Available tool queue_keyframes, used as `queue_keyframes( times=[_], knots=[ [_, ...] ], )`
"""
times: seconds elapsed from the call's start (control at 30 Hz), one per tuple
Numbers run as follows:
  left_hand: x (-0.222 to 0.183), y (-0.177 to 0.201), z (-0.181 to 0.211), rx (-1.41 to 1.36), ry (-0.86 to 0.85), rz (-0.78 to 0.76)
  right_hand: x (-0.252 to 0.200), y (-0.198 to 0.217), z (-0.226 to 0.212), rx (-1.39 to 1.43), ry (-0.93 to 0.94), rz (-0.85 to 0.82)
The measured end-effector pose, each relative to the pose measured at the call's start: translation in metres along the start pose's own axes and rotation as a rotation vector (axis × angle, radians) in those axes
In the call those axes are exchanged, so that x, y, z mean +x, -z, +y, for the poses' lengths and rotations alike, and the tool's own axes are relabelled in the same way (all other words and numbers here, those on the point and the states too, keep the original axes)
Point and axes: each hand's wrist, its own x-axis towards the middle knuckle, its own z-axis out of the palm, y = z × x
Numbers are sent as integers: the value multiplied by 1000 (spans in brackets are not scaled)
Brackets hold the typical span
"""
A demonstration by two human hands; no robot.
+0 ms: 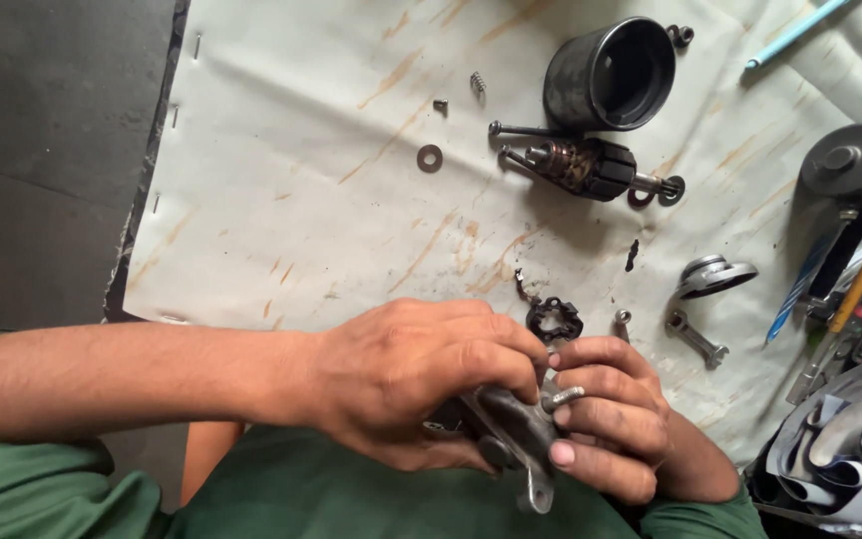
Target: The recorder is seen disassembling and inspecting components of a motorcycle starter motor, specifically focusing on the brush holder and armature assembly.
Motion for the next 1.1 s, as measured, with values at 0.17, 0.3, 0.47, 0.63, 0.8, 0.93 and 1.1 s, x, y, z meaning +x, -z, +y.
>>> queue_keyframes(
  times=[0.17,0.3,0.47,0.63,0.8,0.93,1.1],
  knots=[
    [-4,0,1,-1,9,24,0,3,-1,-29,11,-46],
    [-6,-1,1,26,14,34,-7,1,3,19,20,-56],
    [-8,-1,2,22,28,40,-10,-8,1,62,-85,19],
    [2,0,9,68,34,39,1,0,3,68,-56,-39],
    [16,3,8,90,71,-1,1,-1,5,-48,62,-25],
    [0,-1,-4,13,155,21,20,1,7,-57,20,48],
    [13,7,9,359,249,209,54,9,-4,-151,-274,111]
  ],
)
